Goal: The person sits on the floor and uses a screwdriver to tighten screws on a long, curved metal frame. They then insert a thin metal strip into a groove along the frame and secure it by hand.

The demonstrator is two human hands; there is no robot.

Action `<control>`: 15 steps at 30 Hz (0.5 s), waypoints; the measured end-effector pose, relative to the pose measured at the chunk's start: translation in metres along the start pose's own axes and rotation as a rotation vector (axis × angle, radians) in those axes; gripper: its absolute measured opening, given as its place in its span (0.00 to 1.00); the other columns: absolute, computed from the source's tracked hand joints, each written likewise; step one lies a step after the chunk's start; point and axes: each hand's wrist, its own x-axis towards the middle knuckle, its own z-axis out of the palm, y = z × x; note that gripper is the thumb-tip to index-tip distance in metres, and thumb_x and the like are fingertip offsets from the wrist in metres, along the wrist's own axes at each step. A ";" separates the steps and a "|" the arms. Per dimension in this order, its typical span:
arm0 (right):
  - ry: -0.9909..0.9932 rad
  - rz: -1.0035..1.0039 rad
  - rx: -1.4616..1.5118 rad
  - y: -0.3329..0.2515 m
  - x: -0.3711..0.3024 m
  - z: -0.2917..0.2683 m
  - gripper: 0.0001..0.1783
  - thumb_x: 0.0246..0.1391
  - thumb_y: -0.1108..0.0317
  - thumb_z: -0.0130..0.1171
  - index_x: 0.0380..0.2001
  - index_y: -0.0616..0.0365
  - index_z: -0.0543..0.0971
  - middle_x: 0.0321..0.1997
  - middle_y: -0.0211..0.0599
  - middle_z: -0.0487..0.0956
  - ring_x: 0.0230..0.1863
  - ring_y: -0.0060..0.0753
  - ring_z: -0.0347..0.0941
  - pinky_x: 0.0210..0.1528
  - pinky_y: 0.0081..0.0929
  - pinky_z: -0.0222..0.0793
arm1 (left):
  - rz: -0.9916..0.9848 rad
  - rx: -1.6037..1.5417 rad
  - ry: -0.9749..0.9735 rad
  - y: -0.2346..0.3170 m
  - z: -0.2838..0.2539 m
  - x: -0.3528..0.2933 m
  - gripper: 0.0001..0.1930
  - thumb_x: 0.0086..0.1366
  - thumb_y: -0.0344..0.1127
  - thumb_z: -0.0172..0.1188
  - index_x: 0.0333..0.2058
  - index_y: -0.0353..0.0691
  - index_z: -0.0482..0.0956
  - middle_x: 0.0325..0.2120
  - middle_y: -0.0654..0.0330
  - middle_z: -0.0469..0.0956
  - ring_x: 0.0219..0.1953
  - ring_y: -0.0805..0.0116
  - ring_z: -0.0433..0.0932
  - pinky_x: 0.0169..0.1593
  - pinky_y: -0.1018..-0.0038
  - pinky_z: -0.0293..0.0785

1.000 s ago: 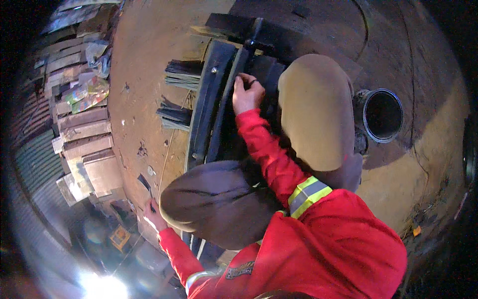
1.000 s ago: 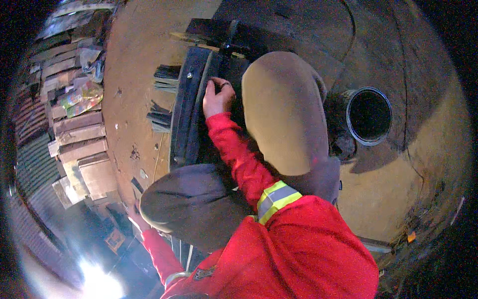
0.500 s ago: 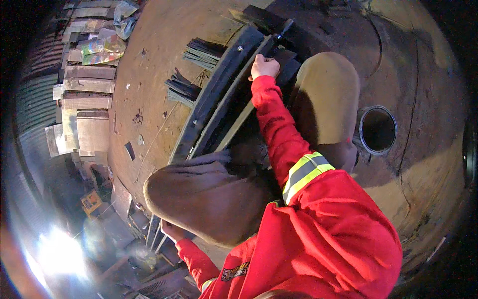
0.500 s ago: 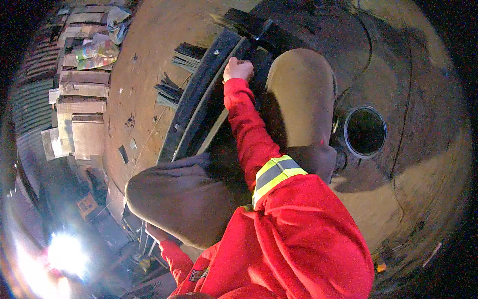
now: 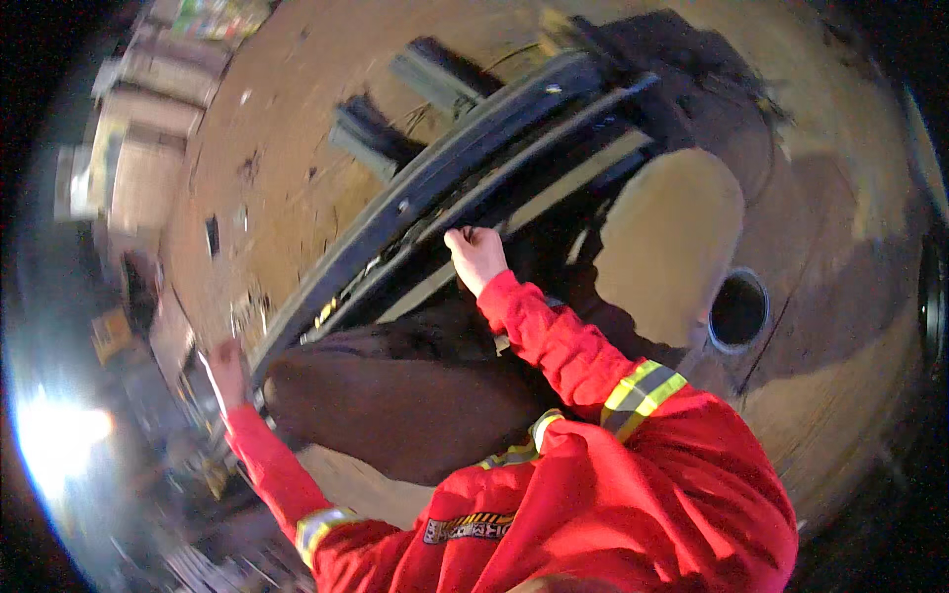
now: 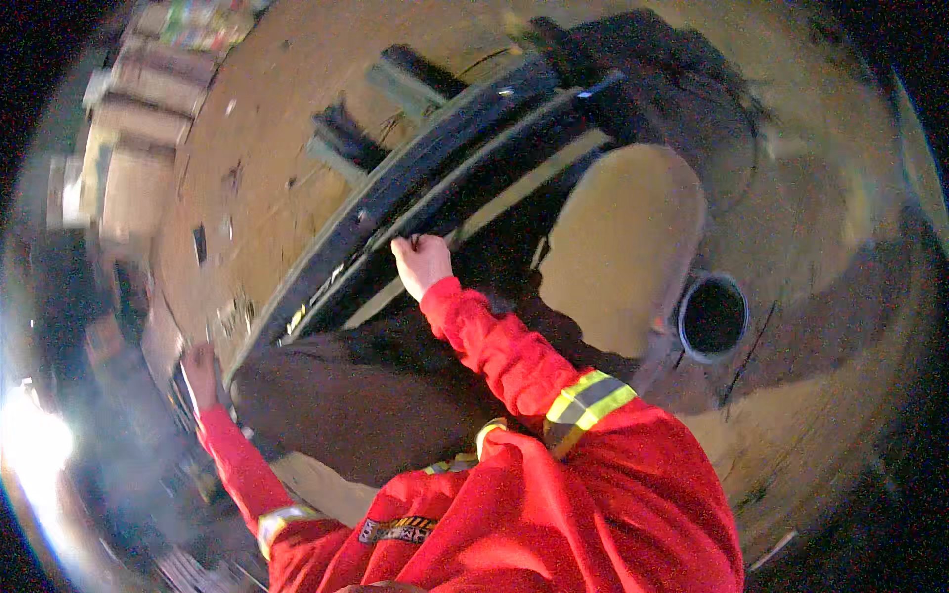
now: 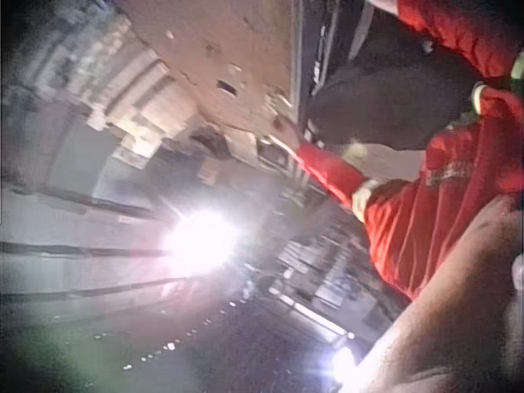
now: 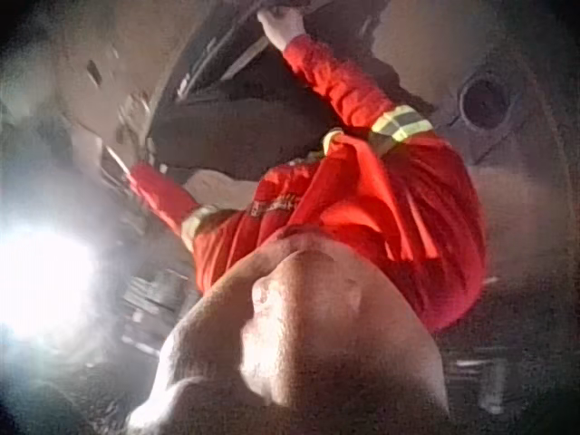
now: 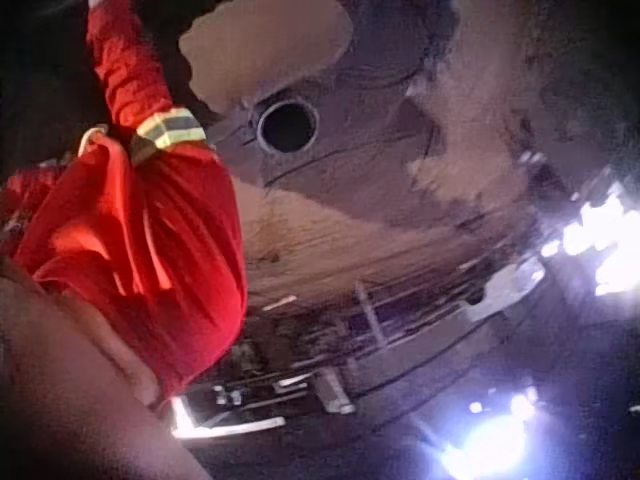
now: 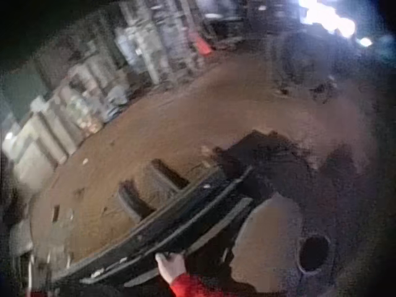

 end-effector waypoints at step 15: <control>-0.194 -0.622 -0.803 -0.031 -0.033 -0.011 0.12 0.40 0.72 0.63 0.32 0.61 0.79 0.39 0.46 0.77 0.44 0.47 0.72 0.45 0.45 0.70 | 0.407 0.016 -0.558 0.184 0.102 0.069 0.15 0.59 0.37 0.61 0.44 0.39 0.78 0.20 0.54 0.74 0.21 0.67 0.71 0.28 0.70 0.68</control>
